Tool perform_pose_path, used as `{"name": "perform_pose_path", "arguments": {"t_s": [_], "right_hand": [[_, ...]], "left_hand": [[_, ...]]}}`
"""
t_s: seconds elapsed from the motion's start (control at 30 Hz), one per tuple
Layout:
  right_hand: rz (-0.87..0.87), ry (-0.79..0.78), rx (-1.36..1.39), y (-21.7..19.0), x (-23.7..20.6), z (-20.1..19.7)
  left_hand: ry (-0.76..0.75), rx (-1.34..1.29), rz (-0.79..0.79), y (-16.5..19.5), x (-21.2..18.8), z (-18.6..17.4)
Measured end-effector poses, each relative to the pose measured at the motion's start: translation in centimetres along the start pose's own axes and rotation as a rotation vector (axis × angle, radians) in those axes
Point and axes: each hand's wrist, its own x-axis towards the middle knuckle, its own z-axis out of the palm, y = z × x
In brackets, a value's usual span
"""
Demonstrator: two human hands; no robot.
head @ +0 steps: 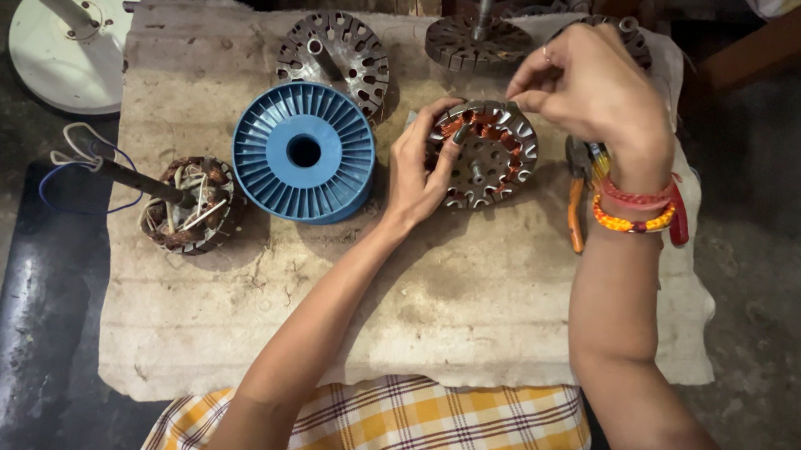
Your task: The person guides copper magnet wire from a blue spool by hand, winding it into the slots of a motor stator and pressing each turn into place around the slots. They rotate the stator as they work and occasionally reposition the spool and other stator cores on the cloth-covered workbench.
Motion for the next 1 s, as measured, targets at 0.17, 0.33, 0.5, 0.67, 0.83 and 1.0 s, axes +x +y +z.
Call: {"name": "perform_pose_path", "arguments": {"t_s": [0.17, 0.33, 0.5, 0.67, 0.83, 1.0], "right_hand": [[0.007, 0.03, -0.005, 0.1, 0.9, 1.3], [-0.002, 0.103, -0.011, 0.5, 1.8, 2.1], [-0.001, 0.116, -0.043, 0.0, 1.9, 2.9], [-0.051, 0.157, -0.102, -0.6, 1.8, 3.3], [0.004, 0.139, -0.081, -0.8, 1.7, 3.0], [-0.019, 0.158, -0.039, -1.5, 1.9, 2.8]], "left_hand": [[-0.007, -0.022, -0.039, -0.1, 0.1, 0.0], [-0.002, -0.015, -0.022, -0.2, 0.0, 0.0], [0.004, -0.015, -0.022, 0.0, 0.1, 0.1], [-0.008, -0.027, -0.032, 0.2, 0.0, -0.1], [-0.004, -0.014, -0.013, 0.1, 0.0, 0.1], [-0.002, -0.035, -0.014, -0.3, 0.1, 0.2]]}}
